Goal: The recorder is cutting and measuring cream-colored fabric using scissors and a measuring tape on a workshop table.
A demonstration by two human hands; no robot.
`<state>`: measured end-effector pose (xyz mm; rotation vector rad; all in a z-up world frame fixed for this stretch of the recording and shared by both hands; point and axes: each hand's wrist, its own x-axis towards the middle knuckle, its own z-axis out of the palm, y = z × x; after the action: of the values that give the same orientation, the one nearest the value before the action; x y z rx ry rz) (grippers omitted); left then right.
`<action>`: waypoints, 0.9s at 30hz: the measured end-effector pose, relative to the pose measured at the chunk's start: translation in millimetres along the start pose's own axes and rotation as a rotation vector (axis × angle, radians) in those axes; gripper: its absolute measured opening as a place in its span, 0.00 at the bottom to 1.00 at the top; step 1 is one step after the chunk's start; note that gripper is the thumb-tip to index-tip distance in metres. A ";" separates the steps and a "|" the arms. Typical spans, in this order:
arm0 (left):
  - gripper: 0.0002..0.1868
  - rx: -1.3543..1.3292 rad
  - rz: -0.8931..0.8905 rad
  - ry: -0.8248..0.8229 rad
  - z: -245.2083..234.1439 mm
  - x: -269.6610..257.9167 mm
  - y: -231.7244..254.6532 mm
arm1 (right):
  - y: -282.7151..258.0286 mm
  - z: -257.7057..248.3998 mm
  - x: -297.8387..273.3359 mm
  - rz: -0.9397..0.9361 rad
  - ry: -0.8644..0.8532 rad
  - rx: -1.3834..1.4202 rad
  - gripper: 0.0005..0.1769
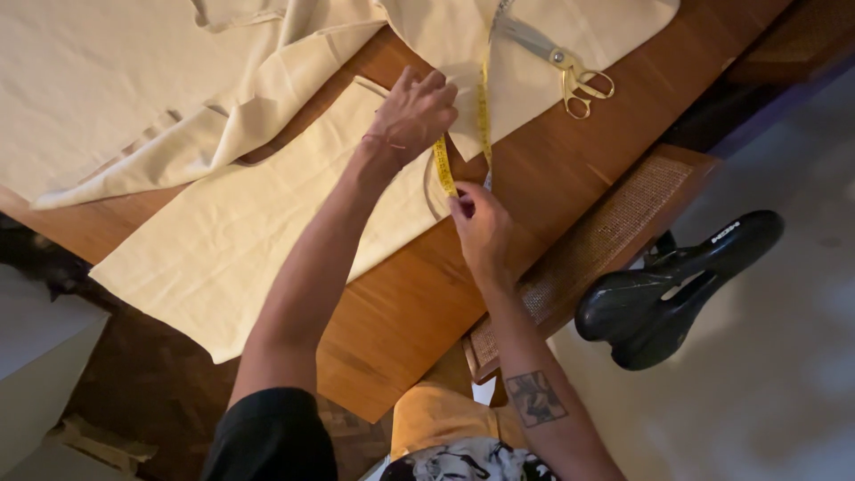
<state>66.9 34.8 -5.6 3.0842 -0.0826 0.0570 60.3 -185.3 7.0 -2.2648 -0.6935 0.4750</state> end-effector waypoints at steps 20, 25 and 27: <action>0.03 -0.136 0.051 0.097 -17.1 -13.8 -11.1 | 15.4 -36.0 14.2 -0.172 -0.227 -0.006 0.26; 0.02 -0.121 0.050 0.065 -12.7 -12.8 -11.9 | 18.4 -34.1 20.9 -0.045 -0.269 0.063 0.25; 0.03 -0.143 0.046 0.068 -11.2 -14.5 -11.1 | 18.9 -32.5 20.2 0.011 -0.276 0.108 0.25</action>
<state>52.7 47.3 4.4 2.9342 -0.1485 0.1511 99.4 -201.7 12.9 -2.1238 -0.7721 0.8216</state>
